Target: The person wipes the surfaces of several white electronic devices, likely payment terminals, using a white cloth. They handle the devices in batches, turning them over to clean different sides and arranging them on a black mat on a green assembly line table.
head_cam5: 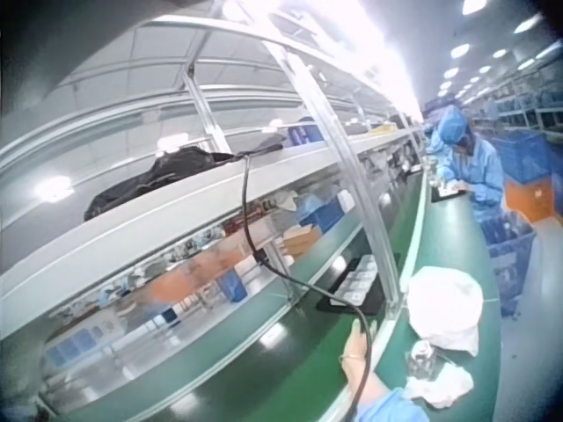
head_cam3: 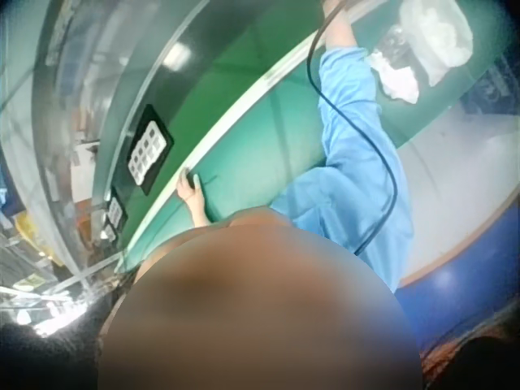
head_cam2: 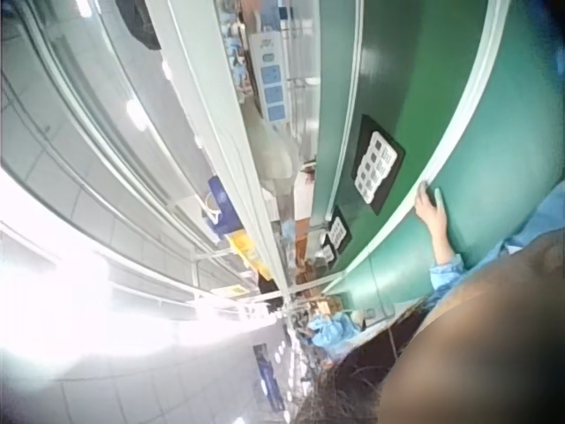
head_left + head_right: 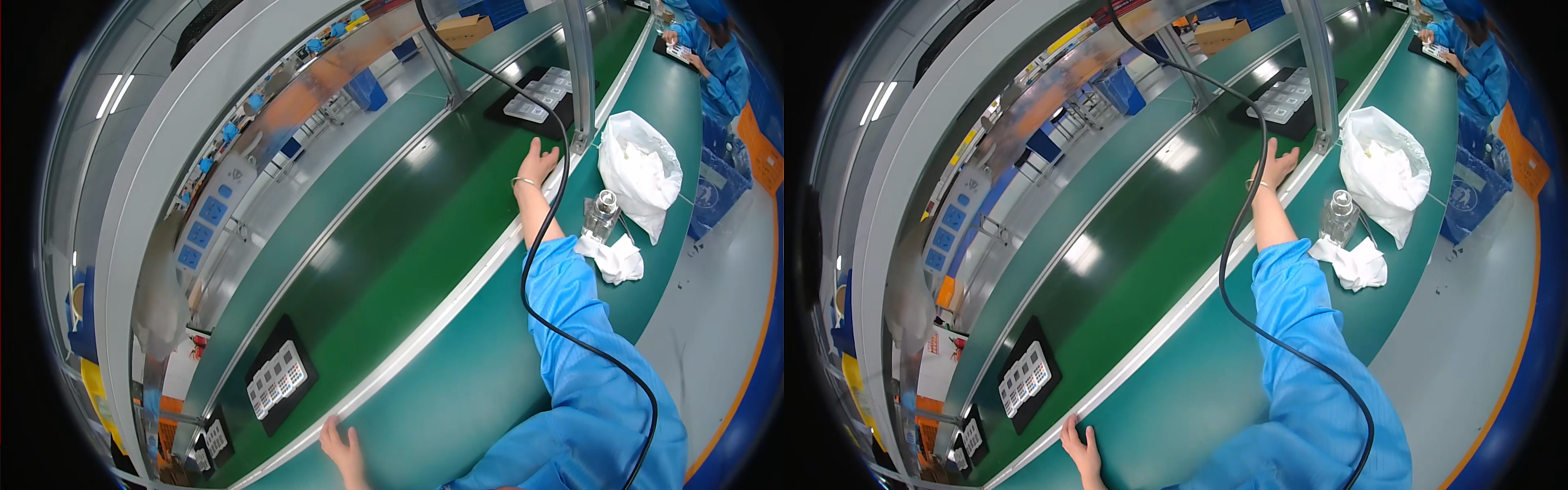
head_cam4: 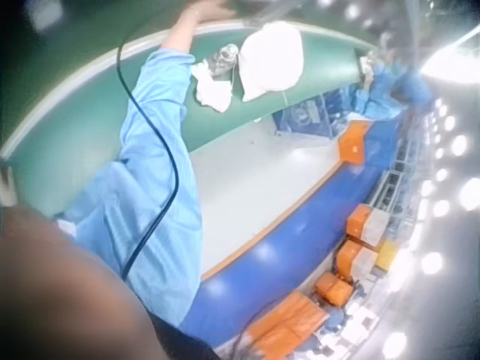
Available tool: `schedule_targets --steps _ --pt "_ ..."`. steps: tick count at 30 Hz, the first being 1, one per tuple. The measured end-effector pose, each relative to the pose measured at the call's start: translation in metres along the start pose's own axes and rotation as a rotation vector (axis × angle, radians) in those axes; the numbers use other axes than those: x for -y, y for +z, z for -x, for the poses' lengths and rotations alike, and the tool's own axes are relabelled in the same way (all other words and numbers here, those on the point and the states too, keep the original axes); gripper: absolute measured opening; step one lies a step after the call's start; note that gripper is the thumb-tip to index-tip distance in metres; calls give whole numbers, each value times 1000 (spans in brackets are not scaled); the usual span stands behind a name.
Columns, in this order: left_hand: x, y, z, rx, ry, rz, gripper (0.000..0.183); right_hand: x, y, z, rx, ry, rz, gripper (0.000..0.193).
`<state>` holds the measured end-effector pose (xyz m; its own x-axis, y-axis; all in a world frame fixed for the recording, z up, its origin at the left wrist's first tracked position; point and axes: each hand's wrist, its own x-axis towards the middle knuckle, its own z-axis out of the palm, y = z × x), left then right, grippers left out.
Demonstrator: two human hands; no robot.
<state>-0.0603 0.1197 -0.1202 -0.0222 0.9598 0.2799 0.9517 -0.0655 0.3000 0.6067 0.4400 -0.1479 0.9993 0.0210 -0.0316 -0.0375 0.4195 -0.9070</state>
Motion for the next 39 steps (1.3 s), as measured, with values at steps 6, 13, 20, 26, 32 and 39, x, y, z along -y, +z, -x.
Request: schedule_targets --steps 6,13,20,26,32,39 --pt "-32 -15 -11 22 34 -8 44 0 8 -47 7 53 9 88" --pt "-32 -11 -11 12 61 -54 44 15 19 -44 -118 51 -11 84" --pt "-31 -9 -12 15 72 -69 45 32 19 -64 -21 272 -430 39" --pt "-33 -10 -13 10 81 -86 44 17 25 -73 296 441 -258 17" --pt "-35 -6 -17 15 92 -68 44 -9 33 -72 565 465 -92 29" --pt "-35 -10 -16 30 64 -77 44 -6 48 -15 805 484 -174 27"
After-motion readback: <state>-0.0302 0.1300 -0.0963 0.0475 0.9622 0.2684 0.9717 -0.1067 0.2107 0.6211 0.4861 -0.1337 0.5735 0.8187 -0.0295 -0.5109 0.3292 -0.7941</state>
